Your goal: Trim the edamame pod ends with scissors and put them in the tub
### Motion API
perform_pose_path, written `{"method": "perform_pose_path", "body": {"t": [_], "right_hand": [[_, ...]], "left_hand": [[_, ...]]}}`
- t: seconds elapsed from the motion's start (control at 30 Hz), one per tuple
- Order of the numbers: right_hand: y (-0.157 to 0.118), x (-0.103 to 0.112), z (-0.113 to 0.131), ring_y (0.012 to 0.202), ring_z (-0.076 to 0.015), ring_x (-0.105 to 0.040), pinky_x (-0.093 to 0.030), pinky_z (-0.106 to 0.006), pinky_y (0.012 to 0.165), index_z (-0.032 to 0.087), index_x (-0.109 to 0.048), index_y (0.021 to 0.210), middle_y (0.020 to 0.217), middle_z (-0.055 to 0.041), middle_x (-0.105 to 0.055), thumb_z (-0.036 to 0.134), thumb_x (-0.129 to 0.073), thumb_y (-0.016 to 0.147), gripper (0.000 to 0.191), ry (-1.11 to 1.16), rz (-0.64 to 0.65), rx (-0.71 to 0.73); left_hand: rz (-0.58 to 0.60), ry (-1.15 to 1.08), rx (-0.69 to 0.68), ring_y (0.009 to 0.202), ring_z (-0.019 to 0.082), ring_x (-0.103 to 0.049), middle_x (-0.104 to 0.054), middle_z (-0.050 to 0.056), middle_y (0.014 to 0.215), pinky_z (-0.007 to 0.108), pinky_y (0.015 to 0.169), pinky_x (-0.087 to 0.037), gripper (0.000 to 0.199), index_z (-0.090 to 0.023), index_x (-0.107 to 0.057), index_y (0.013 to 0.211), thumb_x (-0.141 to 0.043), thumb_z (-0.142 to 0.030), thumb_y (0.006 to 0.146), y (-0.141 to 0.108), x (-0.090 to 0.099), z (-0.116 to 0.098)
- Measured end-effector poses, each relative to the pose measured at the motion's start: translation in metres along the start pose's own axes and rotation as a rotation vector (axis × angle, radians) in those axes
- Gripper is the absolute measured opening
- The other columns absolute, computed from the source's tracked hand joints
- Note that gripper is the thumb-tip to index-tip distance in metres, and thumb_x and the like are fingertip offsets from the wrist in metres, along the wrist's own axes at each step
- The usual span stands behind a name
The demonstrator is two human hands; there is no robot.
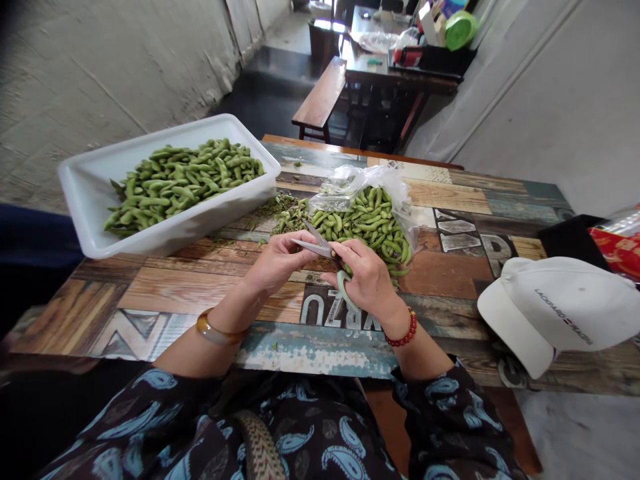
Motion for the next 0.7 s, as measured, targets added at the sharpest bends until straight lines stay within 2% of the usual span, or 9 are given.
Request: {"method": "perform_pose_path", "body": {"t": [0.2, 0.37, 0.53, 0.6, 0.7], "right_hand": [[-0.0002, -0.0006, 0.0006, 0.091, -0.0241, -0.063, -0.057, -0.039, 0.079, 0.024, -0.055, 0.133, 0.106, -0.0107, -0.064, 0.039, -0.068, 0.088, 0.050, 0.054, 0.007, -0.023], [0.0006, 0.0008, 0.0018, 0.076, -0.0200, -0.061, -0.056, -0.035, 0.071, 0.023, -0.057, 0.130, 0.100, -0.0085, -0.065, 0.040, -0.066, 0.089, 0.045, 0.044, 0.037, -0.043], [0.0030, 0.0013, -0.0011, 0.084, -0.0218, -0.065, -0.057, -0.037, 0.080, 0.021, -0.061, 0.122, 0.096, -0.0080, -0.066, 0.045, -0.068, 0.088, 0.042, 0.086, -0.049, -0.139], [0.0034, 0.0007, -0.0023, 0.079, -0.0205, -0.065, -0.058, -0.037, 0.077, 0.020, -0.062, 0.120, 0.095, -0.0076, -0.065, 0.046, -0.069, 0.086, 0.043, 0.095, -0.086, -0.172], [0.0027, -0.0013, -0.0019, 0.074, -0.0186, -0.063, -0.058, -0.036, 0.073, 0.020, -0.060, 0.121, 0.099, -0.0083, -0.064, 0.046, -0.070, 0.085, 0.045, 0.099, -0.084, -0.155]], "left_hand": [[-0.012, 0.005, -0.012, 0.077, 0.015, -0.060, -0.069, 0.005, 0.081, 0.026, 0.072, -0.046, 0.021, -0.014, -0.075, 0.078, -0.082, -0.032, 0.071, -0.0004, -0.0002, -0.0012], [-0.029, 0.001, 0.000, 0.071, 0.012, -0.055, -0.064, 0.002, 0.074, 0.023, 0.065, -0.042, 0.023, -0.014, -0.068, 0.071, -0.083, -0.031, 0.069, 0.0004, 0.0011, 0.0013], [-0.097, -0.155, 0.081, 0.050, 0.004, -0.038, -0.051, -0.006, 0.061, 0.019, 0.047, -0.027, 0.028, -0.015, -0.063, 0.078, -0.083, -0.032, 0.067, 0.0014, 0.0010, -0.0018], [-0.115, -0.223, 0.113, 0.045, 0.003, -0.033, -0.047, -0.007, 0.057, 0.019, 0.043, -0.020, 0.031, -0.015, -0.060, 0.080, -0.083, -0.032, 0.067, 0.0015, 0.0010, -0.0042], [-0.139, -0.291, 0.136, 0.042, 0.002, -0.031, -0.045, -0.008, 0.055, 0.018, 0.041, -0.017, 0.036, -0.016, -0.058, 0.080, -0.085, -0.032, 0.064, 0.0016, 0.0017, -0.0067]]}}
Point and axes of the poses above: each hand's wrist, its own y-axis towards the middle knuckle, its own x-axis out of the back of the hand, z = x × y, the point moved 1 cm from there along y, towards the middle knuckle
